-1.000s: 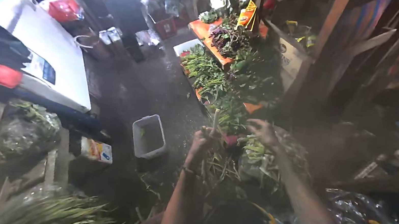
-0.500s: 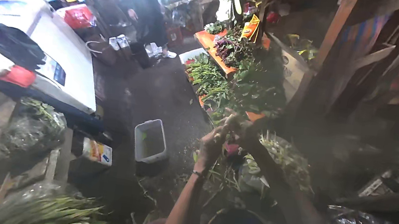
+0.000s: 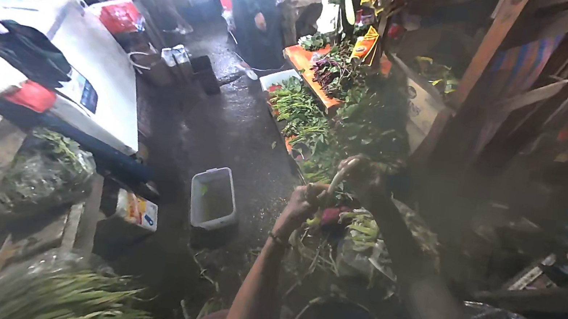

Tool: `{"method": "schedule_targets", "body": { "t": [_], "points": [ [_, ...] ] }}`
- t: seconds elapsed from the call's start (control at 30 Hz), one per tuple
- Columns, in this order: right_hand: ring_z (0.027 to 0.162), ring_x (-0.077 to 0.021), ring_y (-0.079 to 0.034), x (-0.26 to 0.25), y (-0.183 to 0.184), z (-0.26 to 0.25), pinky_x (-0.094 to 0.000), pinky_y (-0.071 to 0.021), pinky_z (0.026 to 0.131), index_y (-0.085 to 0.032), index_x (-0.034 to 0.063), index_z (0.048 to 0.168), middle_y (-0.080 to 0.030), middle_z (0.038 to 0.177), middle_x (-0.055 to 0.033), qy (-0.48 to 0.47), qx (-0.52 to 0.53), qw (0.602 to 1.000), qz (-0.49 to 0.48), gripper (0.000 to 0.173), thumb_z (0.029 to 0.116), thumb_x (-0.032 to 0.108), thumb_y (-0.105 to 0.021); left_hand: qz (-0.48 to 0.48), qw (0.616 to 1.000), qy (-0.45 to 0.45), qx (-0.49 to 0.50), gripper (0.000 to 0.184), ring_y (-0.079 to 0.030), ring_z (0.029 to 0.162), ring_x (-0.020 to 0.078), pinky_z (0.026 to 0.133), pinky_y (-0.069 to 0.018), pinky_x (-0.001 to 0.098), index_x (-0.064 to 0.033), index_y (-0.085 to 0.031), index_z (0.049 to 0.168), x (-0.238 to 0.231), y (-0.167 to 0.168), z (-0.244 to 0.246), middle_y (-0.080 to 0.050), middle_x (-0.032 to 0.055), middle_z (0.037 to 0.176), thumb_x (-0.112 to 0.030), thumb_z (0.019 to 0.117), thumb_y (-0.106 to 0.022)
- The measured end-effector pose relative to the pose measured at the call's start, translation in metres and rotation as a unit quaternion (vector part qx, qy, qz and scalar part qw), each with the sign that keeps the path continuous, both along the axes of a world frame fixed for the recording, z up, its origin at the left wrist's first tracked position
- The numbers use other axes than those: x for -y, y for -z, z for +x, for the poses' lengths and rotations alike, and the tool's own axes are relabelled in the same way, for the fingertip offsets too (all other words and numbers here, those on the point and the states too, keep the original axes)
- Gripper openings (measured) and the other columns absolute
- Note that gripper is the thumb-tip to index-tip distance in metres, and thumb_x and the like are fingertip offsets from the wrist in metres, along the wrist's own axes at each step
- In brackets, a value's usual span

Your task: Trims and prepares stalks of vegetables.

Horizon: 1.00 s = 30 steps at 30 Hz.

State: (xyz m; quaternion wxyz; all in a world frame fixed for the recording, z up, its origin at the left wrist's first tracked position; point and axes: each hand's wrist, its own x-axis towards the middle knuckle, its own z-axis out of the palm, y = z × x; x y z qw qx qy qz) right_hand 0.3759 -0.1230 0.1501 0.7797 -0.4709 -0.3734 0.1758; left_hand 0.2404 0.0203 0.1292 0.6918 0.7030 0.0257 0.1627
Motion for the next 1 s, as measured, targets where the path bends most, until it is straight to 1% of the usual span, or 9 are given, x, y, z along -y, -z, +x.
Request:
{"method": "schedule_targets", "body": {
  "t": [0.13, 0.23, 0.3, 0.37, 0.47, 0.63, 0.73, 0.83, 1.0],
  "points": [
    [0.089, -0.0088, -0.069, 0.0, 0.003, 0.011, -0.0275, -0.0598, 0.082, -0.073, 0.0169, 0.099, -0.073, 0.097, 0.0023, -0.049, -0.026, 0.998, 0.02, 0.012, 0.0912, 0.008, -0.072, -0.083, 0.993, 0.073, -0.029, 0.025, -0.056, 0.062, -0.0022, 0.054, -0.0454, 0.0154, 0.0005, -0.07, 0.117, -0.003, 0.003, 0.002, -0.071, -0.0034, 0.088, -0.01, 0.0985, -0.057],
    [0.087, -0.0112, -0.071, -0.003, 0.001, 0.0, -0.0298, -0.0609, 0.081, -0.072, 0.0067, 0.102, -0.074, 0.097, -0.0024, -0.003, -0.031, 0.999, -0.023, 0.014, 0.0906, 0.0, -0.067, -0.06, 0.998, 0.025, -0.01, 0.02, -0.057, 0.066, -0.0033, 0.059, -0.048, 0.0153, 0.0005, -0.071, 0.112, 0.005, 0.011, 0.006, -0.07, -0.0046, 0.087, -0.005, 0.0954, -0.061],
    [0.085, -0.0139, -0.072, -0.007, -0.001, -0.012, -0.0316, -0.0628, 0.079, -0.062, -0.004, 0.122, -0.073, 0.101, -0.0088, 0.089, 0.004, 0.989, -0.119, 0.033, 0.0891, -0.006, -0.064, 0.054, 0.996, -0.068, 0.014, 0.02, -0.062, 0.077, -0.0005, 0.073, -0.0524, 0.0178, 0.0026, -0.071, 0.108, 0.012, 0.016, 0.008, -0.07, -0.0006, 0.09, -0.003, 0.0929, -0.059],
    [0.086, -0.0168, -0.073, -0.012, 0.005, -0.02, -0.0344, -0.0625, 0.077, -0.046, -0.005, 0.143, -0.071, 0.111, -0.0141, 0.189, 0.07, 0.958, -0.204, 0.06, 0.0867, -0.005, -0.067, 0.225, 0.958, -0.177, 0.039, 0.025, -0.069, 0.086, 0.0179, 0.084, -0.0567, 0.0332, 0.0065, -0.072, 0.115, 0.02, 0.018, 0.011, -0.073, 0.0153, 0.097, -0.002, 0.096, -0.059],
    [0.093, -0.0201, -0.074, -0.011, 0.015, -0.031, -0.0363, -0.0631, 0.079, -0.033, -0.0048, 0.152, -0.067, 0.125, -0.0186, 0.239, 0.152, 0.932, -0.224, 0.072, 0.0862, -0.002, -0.062, 0.402, 0.874, -0.272, 0.012, 0.042, -0.072, 0.078, 0.0321, 0.068, -0.0601, 0.0457, -0.0003, -0.065, 0.135, 0.024, 0.029, 0.017, -0.071, 0.022, 0.105, 0.0, 0.0936, -0.057],
    [0.09, -0.0178, -0.074, -0.014, 0.008, -0.047, -0.0307, -0.0627, 0.08, -0.043, -0.0084, 0.145, -0.068, 0.115, -0.022, 0.271, 0.197, 0.914, -0.228, 0.065, 0.0873, 0.008, -0.069, 0.505, 0.774, -0.375, 0.079, 0.041, -0.07, 0.061, 0.0277, 0.051, -0.0566, 0.0388, -0.005, -0.074, 0.123, 0.026, 0.047, 0.027, -0.074, 0.0193, 0.102, 0.002, 0.0837, -0.066],
    [0.085, -0.0254, -0.073, -0.019, -0.001, -0.051, -0.0387, -0.0606, 0.079, -0.058, -0.0103, 0.13, -0.071, 0.102, -0.0229, 0.325, 0.224, 0.883, -0.253, 0.048, 0.0858, 0.004, -0.072, 0.52, 0.752, -0.393, 0.093, 0.039, -0.068, 0.057, 0.0263, 0.05, -0.0547, 0.0372, -0.0057, -0.076, 0.121, 0.028, 0.047, 0.03, -0.075, 0.0185, 0.102, 0.0, 0.0838, -0.066],
    [0.083, -0.0277, -0.07, -0.02, -0.013, -0.05, -0.043, -0.0584, 0.078, -0.063, -0.0089, 0.121, -0.071, 0.096, -0.0207, 0.322, 0.218, 0.874, -0.291, 0.037, 0.0866, 0.003, -0.069, 0.484, 0.794, -0.361, 0.076, 0.041, -0.07, 0.059, 0.027, 0.049, -0.0556, 0.0397, -0.003, -0.074, 0.123, 0.027, 0.043, 0.03, -0.075, 0.0176, 0.103, 0.001, 0.0832, -0.066],
    [0.089, -0.0314, -0.071, -0.021, -0.012, -0.044, -0.0491, -0.0581, 0.081, -0.064, -0.007, 0.12, -0.071, 0.103, -0.0207, 0.287, 0.244, 0.87, -0.317, 0.034, 0.0865, 0.0, -0.066, 0.274, 0.935, -0.223, 0.026, 0.019, -0.073, 0.09, 0.0274, 0.086, -0.0588, 0.0436, 0.0056, -0.074, 0.106, 0.014, 0.036, 0.022, -0.074, 0.0191, 0.1, -0.006, 0.0952, -0.064]
  ]
}}
